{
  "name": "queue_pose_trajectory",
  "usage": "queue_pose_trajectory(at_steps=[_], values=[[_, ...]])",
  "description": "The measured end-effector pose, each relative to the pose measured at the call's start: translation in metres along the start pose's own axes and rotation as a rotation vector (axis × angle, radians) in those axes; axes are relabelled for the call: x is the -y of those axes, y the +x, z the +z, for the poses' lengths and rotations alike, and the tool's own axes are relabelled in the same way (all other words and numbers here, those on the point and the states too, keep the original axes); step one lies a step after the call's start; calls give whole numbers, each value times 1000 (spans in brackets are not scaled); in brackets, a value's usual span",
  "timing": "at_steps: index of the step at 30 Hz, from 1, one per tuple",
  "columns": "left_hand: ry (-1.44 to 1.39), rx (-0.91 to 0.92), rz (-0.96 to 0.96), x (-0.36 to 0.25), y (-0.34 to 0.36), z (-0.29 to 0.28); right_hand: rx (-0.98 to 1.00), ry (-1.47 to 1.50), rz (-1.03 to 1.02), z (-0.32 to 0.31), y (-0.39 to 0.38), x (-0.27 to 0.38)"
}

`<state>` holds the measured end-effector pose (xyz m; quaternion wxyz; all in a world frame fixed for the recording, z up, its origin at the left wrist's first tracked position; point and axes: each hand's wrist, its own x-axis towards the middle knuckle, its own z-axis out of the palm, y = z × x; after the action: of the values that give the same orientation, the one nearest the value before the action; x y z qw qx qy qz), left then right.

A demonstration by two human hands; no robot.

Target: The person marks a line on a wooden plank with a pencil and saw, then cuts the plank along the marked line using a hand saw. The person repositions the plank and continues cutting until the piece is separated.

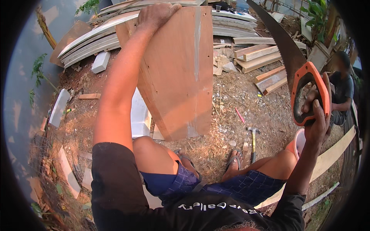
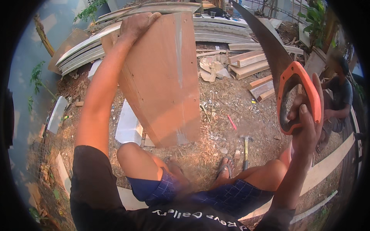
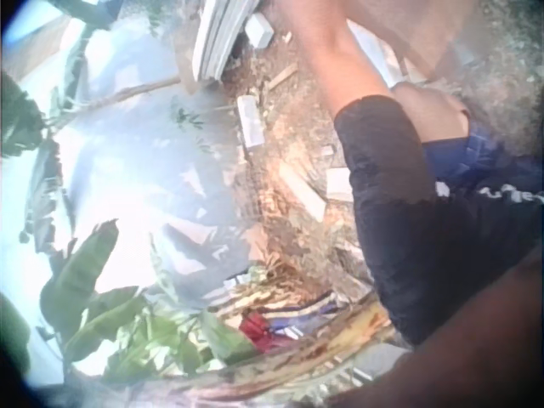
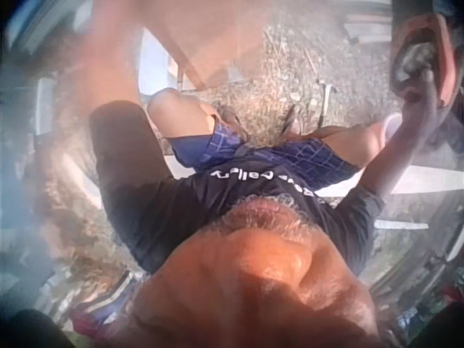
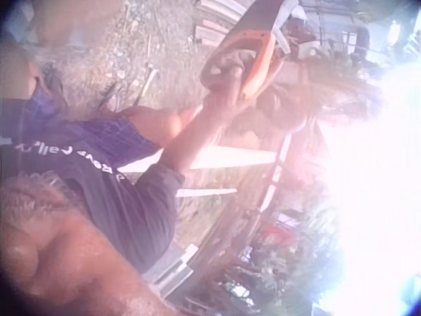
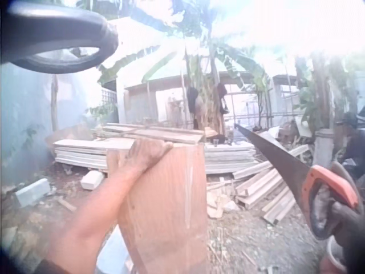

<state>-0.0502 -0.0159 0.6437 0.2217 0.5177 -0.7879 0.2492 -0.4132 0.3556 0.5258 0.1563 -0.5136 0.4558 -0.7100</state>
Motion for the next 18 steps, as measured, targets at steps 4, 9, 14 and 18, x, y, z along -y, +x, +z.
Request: queue_pose_trajectory(at_steps=[4,9,14,18], values=[[-78,-14,-34,7,0,10,-83,66,-56,7,-57,4],[-91,165,27,-3,10,-12,-89,42,-104,54,-114,-13],[-239,135,-72,-39,18,8,-13,42,-162,97,-110,-29],[-146,255,-159,-25,37,25,11,98,-325,158,-80,-73]])
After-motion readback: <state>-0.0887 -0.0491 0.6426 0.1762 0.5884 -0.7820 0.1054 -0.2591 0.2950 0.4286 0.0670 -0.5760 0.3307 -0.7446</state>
